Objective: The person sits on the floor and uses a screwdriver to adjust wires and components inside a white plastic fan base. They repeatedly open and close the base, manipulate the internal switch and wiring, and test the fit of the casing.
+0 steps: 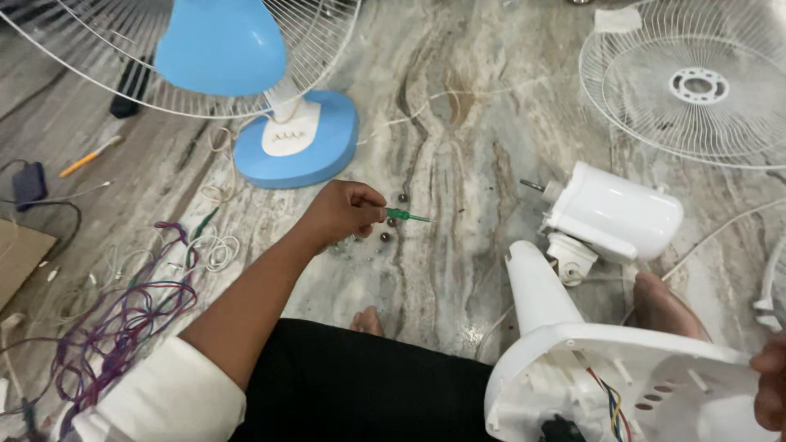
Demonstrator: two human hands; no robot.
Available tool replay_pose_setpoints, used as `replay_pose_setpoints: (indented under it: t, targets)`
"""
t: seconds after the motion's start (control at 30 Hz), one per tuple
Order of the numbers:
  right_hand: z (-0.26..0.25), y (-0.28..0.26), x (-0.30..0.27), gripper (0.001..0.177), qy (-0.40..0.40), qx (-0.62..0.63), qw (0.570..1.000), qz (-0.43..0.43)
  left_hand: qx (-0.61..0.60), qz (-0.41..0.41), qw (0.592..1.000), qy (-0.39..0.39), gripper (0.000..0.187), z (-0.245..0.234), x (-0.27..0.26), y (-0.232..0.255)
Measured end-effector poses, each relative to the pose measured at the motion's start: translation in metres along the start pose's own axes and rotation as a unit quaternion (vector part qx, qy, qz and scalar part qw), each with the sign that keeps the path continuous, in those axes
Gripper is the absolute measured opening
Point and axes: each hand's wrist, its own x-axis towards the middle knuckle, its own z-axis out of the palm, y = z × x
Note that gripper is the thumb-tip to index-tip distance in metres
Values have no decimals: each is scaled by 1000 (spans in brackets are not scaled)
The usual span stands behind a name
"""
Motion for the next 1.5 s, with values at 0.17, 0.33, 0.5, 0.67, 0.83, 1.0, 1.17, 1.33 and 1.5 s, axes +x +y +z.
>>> replay_pose_setpoints:
  t: [0.17,0.33,0.5,0.67,0.83,1.0,1.17,1.33,1.5]
  targets:
    - [7,-46,-19,33,17,4,1000,2,54,-3,998,-39,29,22,8,-11]
    - [-12,-67,-27,33,6,67,998,9,277,-33,959,-47,36,43,6,-10]
    - [-10,-71,-31,33,-2,23,998,-66,498,-18,863,-76,33,57,-13,-10]
    - [-12,-67,-36,30,7,-44,991,-122,607,-100,784,-80,36,85,-19,9]
    - [-15,-64,-37,32,9,-61,989,-133,622,-139,765,-93,39,93,-19,7]
    - [-13,-62,-36,30,-5,3,991,-136,652,-136,737,-115,52,88,-5,-15]
    - [-12,-59,-35,33,0,2,994,-112,671,-145,721,-90,64,107,12,-20]
    - [-8,-64,-40,26,23,3,987,-156,289,57,952,-80,60,149,1,-31]
    - [-7,-64,-53,28,38,-32,985,-168,89,279,954,-62,55,230,-21,-57]
